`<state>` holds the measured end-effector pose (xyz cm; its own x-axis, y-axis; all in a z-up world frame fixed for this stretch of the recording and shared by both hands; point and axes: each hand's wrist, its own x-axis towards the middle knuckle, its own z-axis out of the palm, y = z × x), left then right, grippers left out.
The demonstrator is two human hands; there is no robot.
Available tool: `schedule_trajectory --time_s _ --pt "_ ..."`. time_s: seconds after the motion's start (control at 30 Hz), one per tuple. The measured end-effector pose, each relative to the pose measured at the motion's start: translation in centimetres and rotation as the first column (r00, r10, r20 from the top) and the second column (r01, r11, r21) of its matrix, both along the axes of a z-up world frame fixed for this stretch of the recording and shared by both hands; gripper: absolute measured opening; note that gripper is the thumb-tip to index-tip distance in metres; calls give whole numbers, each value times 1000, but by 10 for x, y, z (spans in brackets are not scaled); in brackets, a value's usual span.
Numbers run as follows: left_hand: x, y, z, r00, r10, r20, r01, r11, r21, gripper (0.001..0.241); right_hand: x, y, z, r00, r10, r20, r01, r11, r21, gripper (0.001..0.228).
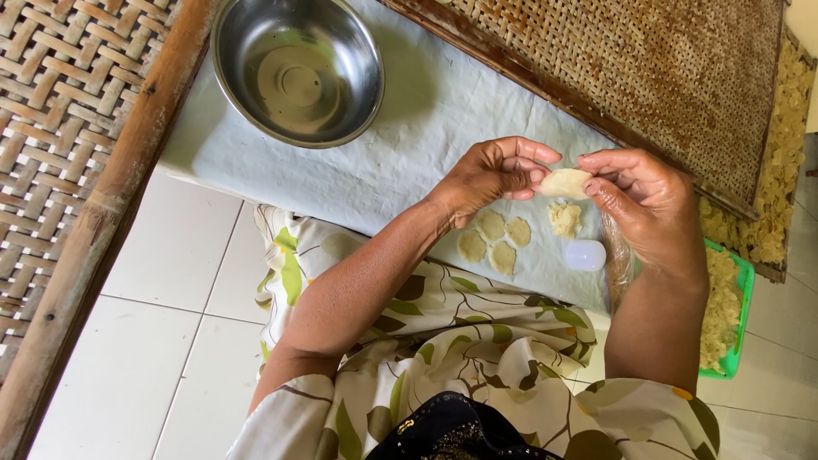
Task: Cutting circular dough pieces using a small round cutter and filling them to shape small pastries.
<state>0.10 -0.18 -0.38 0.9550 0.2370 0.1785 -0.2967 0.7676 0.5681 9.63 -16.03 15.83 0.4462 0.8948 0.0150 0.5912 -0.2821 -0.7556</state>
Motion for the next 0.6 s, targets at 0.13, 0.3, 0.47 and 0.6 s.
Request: schedule_trajectory --time_s 0.13,0.3,0.47,0.6 --pt "-6 3 12 991 -6 -136 7 1000 10 33 13 1 -5 991 4 -130 1 999 37 30" --pt "-9 5 14 938 212 -274 -236 970 -58 42 59 22 -13 953 99 -287 -74 992 98 30" --pt "-15 5 21 836 432 -338 -500 853 -147 42 103 102 -14 929 165 -330 -133 984 117 32" --pt "-24 9 32 828 460 -319 -527 834 -164 42 124 195 -14 963 6 -269 9 999 53 44"
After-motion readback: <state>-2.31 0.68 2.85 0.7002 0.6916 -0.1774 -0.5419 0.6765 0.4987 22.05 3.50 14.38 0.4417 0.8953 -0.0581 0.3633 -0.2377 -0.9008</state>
